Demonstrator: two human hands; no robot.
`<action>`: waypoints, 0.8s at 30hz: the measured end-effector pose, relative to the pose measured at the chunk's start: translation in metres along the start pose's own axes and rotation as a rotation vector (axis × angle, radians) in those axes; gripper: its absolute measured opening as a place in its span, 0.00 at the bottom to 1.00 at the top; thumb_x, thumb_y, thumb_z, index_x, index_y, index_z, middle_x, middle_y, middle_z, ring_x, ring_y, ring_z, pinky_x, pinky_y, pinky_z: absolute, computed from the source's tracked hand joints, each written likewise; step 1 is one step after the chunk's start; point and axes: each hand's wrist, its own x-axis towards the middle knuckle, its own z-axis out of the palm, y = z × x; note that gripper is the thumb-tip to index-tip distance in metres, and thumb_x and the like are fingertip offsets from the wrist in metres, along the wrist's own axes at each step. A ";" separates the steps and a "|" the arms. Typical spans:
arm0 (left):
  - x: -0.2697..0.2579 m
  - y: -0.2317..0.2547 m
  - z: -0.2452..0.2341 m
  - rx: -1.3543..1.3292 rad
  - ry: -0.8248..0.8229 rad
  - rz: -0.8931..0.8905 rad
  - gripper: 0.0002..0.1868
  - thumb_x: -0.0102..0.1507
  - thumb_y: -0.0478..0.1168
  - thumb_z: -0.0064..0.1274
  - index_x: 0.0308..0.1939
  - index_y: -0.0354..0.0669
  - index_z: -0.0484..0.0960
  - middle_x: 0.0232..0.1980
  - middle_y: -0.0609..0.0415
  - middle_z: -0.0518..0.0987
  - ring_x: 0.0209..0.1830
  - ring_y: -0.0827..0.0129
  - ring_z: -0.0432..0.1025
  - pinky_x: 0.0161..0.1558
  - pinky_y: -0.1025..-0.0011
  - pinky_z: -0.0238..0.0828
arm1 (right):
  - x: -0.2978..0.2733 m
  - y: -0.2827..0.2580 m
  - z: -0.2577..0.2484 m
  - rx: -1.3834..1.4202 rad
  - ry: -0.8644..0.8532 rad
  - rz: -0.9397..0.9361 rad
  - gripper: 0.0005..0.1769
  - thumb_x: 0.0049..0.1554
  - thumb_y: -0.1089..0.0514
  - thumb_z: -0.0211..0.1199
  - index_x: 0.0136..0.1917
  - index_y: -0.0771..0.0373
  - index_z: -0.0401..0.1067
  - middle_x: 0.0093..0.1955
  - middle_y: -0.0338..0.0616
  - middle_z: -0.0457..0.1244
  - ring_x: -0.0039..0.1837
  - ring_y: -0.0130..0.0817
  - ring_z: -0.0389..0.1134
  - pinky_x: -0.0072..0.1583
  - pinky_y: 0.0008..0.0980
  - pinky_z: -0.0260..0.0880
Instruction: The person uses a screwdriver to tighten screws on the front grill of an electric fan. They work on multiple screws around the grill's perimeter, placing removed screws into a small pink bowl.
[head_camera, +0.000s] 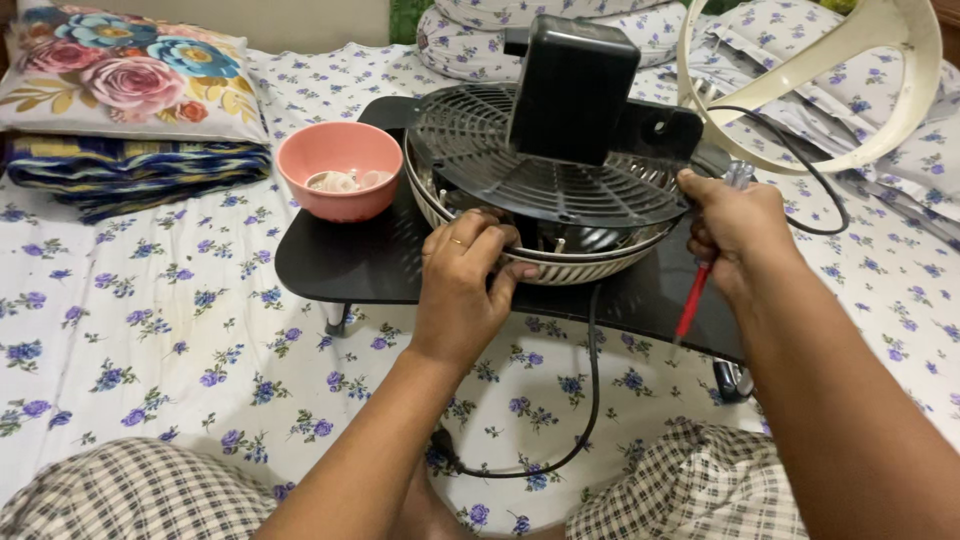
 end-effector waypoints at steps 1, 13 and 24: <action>0.000 0.000 0.000 -0.002 0.002 0.005 0.14 0.57 0.37 0.66 0.45 0.39 0.82 0.49 0.51 0.79 0.52 0.55 0.74 0.59 0.58 0.64 | 0.001 0.003 0.002 0.028 0.010 -0.030 0.11 0.58 0.57 0.67 0.38 0.59 0.68 0.29 0.34 0.56 0.26 0.24 0.48 0.30 0.28 0.48; 0.002 -0.006 0.004 -0.018 -0.009 0.028 0.13 0.58 0.35 0.64 0.46 0.40 0.83 0.54 0.52 0.80 0.58 0.58 0.75 0.62 0.59 0.63 | 0.004 -0.007 0.013 0.123 0.039 -0.193 0.09 0.60 0.62 0.63 0.39 0.57 0.67 0.30 0.33 0.59 0.26 0.23 0.52 0.29 0.29 0.49; 0.005 0.011 0.020 0.102 0.381 -0.527 0.32 0.59 0.47 0.65 0.61 0.39 0.69 0.64 0.42 0.70 0.69 0.47 0.64 0.71 0.52 0.58 | 0.046 0.002 -0.002 0.179 -0.069 0.108 0.10 0.62 0.59 0.59 0.39 0.56 0.62 0.26 0.30 0.50 0.25 0.19 0.46 0.27 0.22 0.43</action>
